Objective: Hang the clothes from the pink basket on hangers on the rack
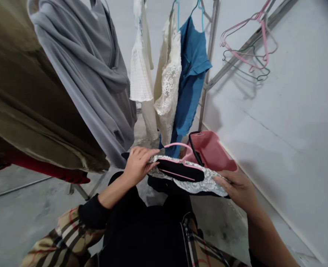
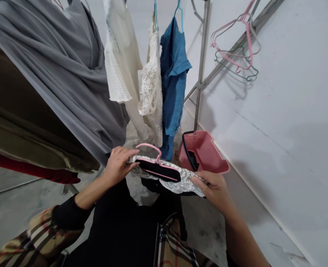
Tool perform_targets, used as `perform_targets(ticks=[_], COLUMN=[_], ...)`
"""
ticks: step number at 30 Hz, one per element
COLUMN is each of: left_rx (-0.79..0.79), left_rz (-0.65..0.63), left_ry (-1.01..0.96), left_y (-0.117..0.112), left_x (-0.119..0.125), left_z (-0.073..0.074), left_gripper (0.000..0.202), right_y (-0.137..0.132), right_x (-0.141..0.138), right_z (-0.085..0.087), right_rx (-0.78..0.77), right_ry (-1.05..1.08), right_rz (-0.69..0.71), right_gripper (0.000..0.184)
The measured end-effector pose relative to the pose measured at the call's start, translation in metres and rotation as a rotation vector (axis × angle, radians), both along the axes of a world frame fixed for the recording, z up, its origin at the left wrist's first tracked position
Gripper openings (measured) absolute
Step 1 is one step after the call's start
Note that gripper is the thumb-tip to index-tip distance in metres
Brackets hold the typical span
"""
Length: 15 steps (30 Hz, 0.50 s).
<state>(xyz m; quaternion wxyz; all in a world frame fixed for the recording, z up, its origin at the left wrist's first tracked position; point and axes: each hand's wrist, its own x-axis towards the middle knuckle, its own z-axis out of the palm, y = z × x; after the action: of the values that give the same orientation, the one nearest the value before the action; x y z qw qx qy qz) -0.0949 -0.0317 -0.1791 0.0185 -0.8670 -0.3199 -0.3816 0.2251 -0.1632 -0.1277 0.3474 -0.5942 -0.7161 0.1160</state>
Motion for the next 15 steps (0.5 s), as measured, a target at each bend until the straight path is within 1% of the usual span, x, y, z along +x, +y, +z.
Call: perform_targets(ticks=[2,3,5,8,10,12,15], left_rx=[-0.047,-0.072,-0.099,-0.081,-0.081,-0.109,-0.123], left_rz=[-0.107,-0.139,-0.153,-0.146,-0.156,-0.168,-0.184], left_ry=[-0.007,-0.027,-0.077,-0.101,-0.100,-0.113,-0.146], left_y=[0.001,0.002,0.003,0.006,0.008,0.010,0.012], left_x=[0.005,0.007,0.012,0.022,0.032,0.044,0.057], left_z=[0.009,0.014,0.024,0.037,0.042,0.043,0.043], left_gripper=[0.022,0.021,0.022,0.023,0.023,0.022,0.024], right_y=[-0.008,-0.012,-0.021,-0.035,-0.044,-0.054,-0.070], right_x=[0.009,0.015,0.027,0.043,0.048,0.053,0.064], right_z=[0.008,0.012,0.016,0.015,0.013,0.012,0.014], right_rx=[-0.090,-0.141,-0.229,-0.300,-0.345,-0.365,-0.332], right_ry=[0.016,0.019,0.021,0.036,0.069,0.107,0.133], right_rz=[0.036,0.050,0.055,0.013,-0.009,-0.048,-0.195], right_gripper=[0.026,0.026,0.027,0.027,0.028,0.030,0.034])
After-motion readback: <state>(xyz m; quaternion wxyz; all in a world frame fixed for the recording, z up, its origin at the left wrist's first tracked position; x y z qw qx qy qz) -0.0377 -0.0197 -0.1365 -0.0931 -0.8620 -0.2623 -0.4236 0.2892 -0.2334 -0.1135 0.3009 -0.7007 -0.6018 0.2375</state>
